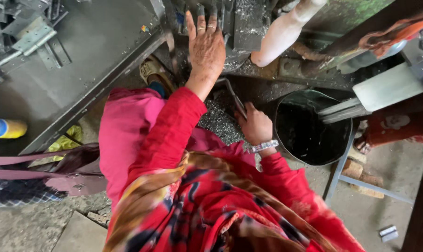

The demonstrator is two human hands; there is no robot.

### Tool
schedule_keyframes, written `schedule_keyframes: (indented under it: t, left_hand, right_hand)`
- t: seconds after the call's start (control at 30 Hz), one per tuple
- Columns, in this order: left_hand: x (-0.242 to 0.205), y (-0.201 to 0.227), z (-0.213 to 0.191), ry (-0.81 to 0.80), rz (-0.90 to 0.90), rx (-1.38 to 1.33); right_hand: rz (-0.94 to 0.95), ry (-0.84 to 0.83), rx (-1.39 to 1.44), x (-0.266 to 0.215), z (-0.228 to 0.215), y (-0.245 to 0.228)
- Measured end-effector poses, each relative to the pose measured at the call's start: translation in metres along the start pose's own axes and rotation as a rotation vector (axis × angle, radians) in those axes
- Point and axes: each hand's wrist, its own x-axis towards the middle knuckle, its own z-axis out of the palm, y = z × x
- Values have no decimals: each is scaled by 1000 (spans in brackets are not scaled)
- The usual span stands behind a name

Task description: The person repeatedly places small metal brackets into a press machine, operates the lever to process them, and removes the finished pieces. The person handles the brackets one at a time and places them into a pile on the workbench.

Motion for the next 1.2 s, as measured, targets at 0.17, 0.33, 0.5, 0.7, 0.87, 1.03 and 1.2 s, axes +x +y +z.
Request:
schedule_keyframes:
  t: [0.17, 0.33, 0.5, 0.7, 0.87, 1.03, 1.2]
  left_hand:
    - [-19, -4, -5, 3, 43, -51]
    - [-15, -8, -5, 71, 46, -63]
    - [-23, -10, 0, -6, 34, -74]
    - [-13, -10, 0, 0, 25, -114]
    - [-21, -15, 10, 59, 56, -156]
    - [-14, -16, 5, -9, 54, -102]
    - [11, -12, 12, -366, -123, -206]
  right_hand:
    - [-35, 5, -34, -5, 9, 4]
    - [-73, 19, -21, 12, 1, 4]
    - [-3, 54, -17, -11, 9, -2]
    - [-34, -13, -58, 8, -5, 5]
    - [0, -11, -12, -6, 22, 8]
    - [-25, 15, -45, -6, 24, 12]
    - [-105, 45, -34, 5, 16, 23]
